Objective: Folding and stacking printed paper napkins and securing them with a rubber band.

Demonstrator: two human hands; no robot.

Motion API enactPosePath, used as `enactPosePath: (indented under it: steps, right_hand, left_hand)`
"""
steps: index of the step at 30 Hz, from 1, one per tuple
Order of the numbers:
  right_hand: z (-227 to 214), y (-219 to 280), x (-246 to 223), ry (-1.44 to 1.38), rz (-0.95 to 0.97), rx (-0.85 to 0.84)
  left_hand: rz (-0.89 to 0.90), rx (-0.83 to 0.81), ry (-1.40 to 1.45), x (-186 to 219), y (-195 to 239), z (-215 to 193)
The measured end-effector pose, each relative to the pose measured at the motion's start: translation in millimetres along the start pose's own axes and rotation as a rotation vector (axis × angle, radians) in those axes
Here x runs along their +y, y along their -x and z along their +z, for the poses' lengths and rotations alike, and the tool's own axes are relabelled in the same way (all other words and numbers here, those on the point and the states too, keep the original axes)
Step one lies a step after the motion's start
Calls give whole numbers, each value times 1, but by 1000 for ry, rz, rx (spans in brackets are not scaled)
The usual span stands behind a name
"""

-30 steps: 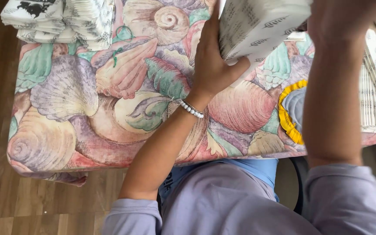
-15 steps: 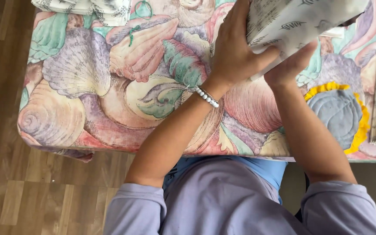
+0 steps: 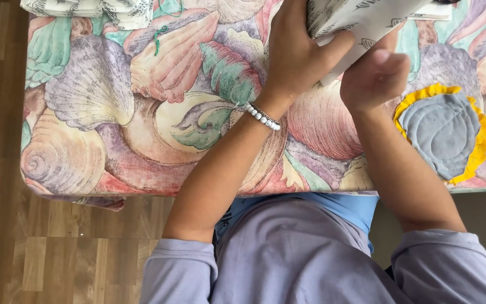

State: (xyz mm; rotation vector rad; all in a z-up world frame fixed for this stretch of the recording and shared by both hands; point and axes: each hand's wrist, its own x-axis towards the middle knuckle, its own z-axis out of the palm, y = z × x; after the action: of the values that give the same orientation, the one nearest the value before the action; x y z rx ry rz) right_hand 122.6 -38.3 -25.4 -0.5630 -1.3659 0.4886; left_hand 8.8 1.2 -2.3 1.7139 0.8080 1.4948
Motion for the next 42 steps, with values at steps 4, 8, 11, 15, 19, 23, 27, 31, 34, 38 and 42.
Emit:
enactPosePath:
  steps: [4,8,11,15,19,23,27,31,34,38,42]
  right_hand:
    - [-47,31,48,34,-177,-9]
    - [-30,21,26,157,222,229]
    - [-22,20,20,344,207,188]
    - [-15,19,6,482,193,153]
    - [-20,27,16,407,237,130]
    - [-20,30,24,455,216,37]
    - [-20,-8,4,387,191,-37]
    - [-72,-43,-21,557,885,-94]
    - [-97,-63,-11,135,929,-580]
    - [-83,-68,14,608,1200,-984]
    - [-50,-89,-5,1047,1255,-1129]
  left_hand:
    - [-27,-54,-59,-4,-3,-1]
    - [31,-47,-61,-14,-2,1]
    - [89,11,-106,-6,1,5]
    - [44,97,-102,8,8,13]
    - [79,131,-146,2,5,13]
    - [103,80,-70,-5,-6,2]
    - [117,11,-62,8,-1,-11]
    - [-30,-376,40,44,27,-67]
    - [-43,-865,-221,53,39,-108]
    - [276,-684,-654,32,13,-111]
    - [355,-970,-870,-8,-20,-74]
